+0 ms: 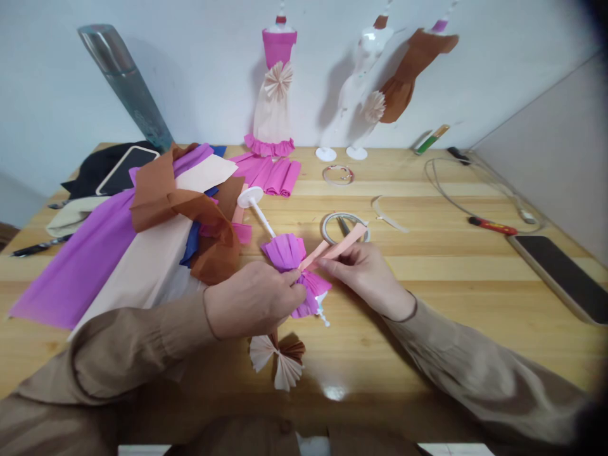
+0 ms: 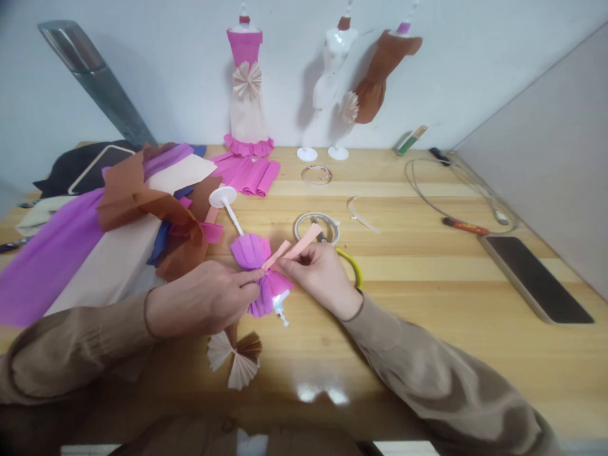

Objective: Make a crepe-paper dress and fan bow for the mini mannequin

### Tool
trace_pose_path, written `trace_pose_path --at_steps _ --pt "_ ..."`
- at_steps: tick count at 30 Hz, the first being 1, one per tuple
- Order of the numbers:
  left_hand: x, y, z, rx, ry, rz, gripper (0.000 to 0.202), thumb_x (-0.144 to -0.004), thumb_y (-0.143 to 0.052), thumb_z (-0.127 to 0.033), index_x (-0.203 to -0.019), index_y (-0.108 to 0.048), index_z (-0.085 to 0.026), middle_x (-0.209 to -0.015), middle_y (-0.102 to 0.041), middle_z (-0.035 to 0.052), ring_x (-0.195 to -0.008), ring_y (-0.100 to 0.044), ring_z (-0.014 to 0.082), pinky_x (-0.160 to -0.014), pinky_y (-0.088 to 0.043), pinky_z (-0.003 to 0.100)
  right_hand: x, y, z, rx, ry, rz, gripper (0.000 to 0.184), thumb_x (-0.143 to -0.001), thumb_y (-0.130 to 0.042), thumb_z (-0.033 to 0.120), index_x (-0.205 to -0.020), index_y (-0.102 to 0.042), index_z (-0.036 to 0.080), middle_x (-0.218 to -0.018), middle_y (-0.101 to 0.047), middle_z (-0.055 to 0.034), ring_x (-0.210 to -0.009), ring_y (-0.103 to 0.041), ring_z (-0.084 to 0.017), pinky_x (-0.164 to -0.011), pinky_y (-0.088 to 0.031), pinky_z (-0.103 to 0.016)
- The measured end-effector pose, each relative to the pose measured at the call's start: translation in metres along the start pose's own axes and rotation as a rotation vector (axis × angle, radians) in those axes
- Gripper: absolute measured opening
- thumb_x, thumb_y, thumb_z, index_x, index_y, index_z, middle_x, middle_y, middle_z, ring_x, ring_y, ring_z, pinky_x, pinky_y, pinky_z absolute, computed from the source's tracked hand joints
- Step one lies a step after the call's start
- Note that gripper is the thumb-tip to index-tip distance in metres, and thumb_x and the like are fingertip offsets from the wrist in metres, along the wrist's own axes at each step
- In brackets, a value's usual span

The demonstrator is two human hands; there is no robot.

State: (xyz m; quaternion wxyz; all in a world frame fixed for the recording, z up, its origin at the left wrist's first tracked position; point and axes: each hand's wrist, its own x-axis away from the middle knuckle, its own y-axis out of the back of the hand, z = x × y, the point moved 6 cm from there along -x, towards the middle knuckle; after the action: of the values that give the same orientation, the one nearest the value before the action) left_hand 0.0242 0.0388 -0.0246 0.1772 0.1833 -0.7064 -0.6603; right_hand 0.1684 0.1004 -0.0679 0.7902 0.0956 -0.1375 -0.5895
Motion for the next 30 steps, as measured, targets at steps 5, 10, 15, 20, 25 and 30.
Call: trace_pose_path --at_steps 5,10,15,20,25,30 --pt "-0.002 0.001 0.000 0.005 0.010 0.027 0.017 -0.087 -0.043 -0.009 -0.078 -0.056 -0.013 -0.100 -0.070 0.0120 -0.067 -0.066 0.0202 -0.047 -0.045 0.030 0.000 0.002 -0.001 -0.097 -0.056 0.001 0.023 -0.069 -0.073 0.036 -0.078 -0.077 0.015 -0.079 -0.076 -0.0081 -0.068 -0.066 -0.020 -0.064 -0.052 -0.032" --pt "-0.003 -0.001 0.001 0.027 0.010 0.038 0.017 -0.087 -0.043 -0.008 -0.078 -0.058 -0.012 -0.097 -0.070 0.0143 -0.076 -0.067 0.0225 -0.050 -0.047 0.029 0.002 0.000 0.002 -0.110 -0.045 0.018 0.019 -0.070 -0.073 0.034 -0.076 -0.076 0.016 -0.079 -0.076 -0.0076 -0.067 -0.065 -0.018 -0.062 -0.051 -0.030" --pt "-0.003 0.000 0.001 0.055 -0.004 -0.046 0.015 -0.088 -0.045 -0.009 -0.083 -0.059 -0.011 -0.089 -0.068 0.0127 -0.074 -0.066 0.0212 -0.054 -0.048 0.029 0.005 -0.008 0.009 -0.031 0.023 0.046 0.020 -0.072 -0.071 0.034 -0.074 -0.075 0.015 -0.071 -0.073 -0.0058 -0.061 -0.062 -0.016 -0.057 -0.049 -0.029" --pt "-0.004 -0.002 0.000 0.021 0.012 0.011 0.012 -0.085 -0.048 -0.009 -0.082 -0.059 -0.011 -0.091 -0.068 0.0135 -0.074 -0.066 0.0220 -0.053 -0.047 0.030 0.004 -0.017 0.016 0.051 0.128 0.093 0.023 -0.078 -0.065 0.034 -0.067 -0.071 0.015 -0.067 -0.069 -0.0046 -0.061 -0.059 -0.015 -0.055 -0.047 -0.026" --pt "-0.005 -0.003 -0.001 -0.010 0.006 0.032 0.014 -0.087 -0.046 -0.011 -0.082 -0.059 -0.012 -0.091 -0.069 0.0137 -0.071 -0.066 0.0228 -0.053 -0.047 0.031 0.001 -0.018 0.020 0.070 0.129 0.103 0.028 -0.078 -0.063 0.034 -0.059 -0.066 0.013 -0.054 -0.058 -0.0007 -0.051 -0.047 -0.010 -0.047 -0.037 -0.023" --pt "-0.005 -0.002 0.000 -0.008 0.002 0.008 0.016 -0.087 -0.046 -0.011 -0.087 -0.061 -0.011 -0.096 -0.069 0.0144 -0.075 -0.067 0.0223 -0.055 -0.050 0.031 0.001 -0.011 0.020 0.013 0.082 0.131 0.027 -0.077 -0.064 0.038 -0.065 -0.069 0.015 -0.065 -0.066 -0.0031 -0.058 -0.054 -0.013 -0.056 -0.045 -0.027"
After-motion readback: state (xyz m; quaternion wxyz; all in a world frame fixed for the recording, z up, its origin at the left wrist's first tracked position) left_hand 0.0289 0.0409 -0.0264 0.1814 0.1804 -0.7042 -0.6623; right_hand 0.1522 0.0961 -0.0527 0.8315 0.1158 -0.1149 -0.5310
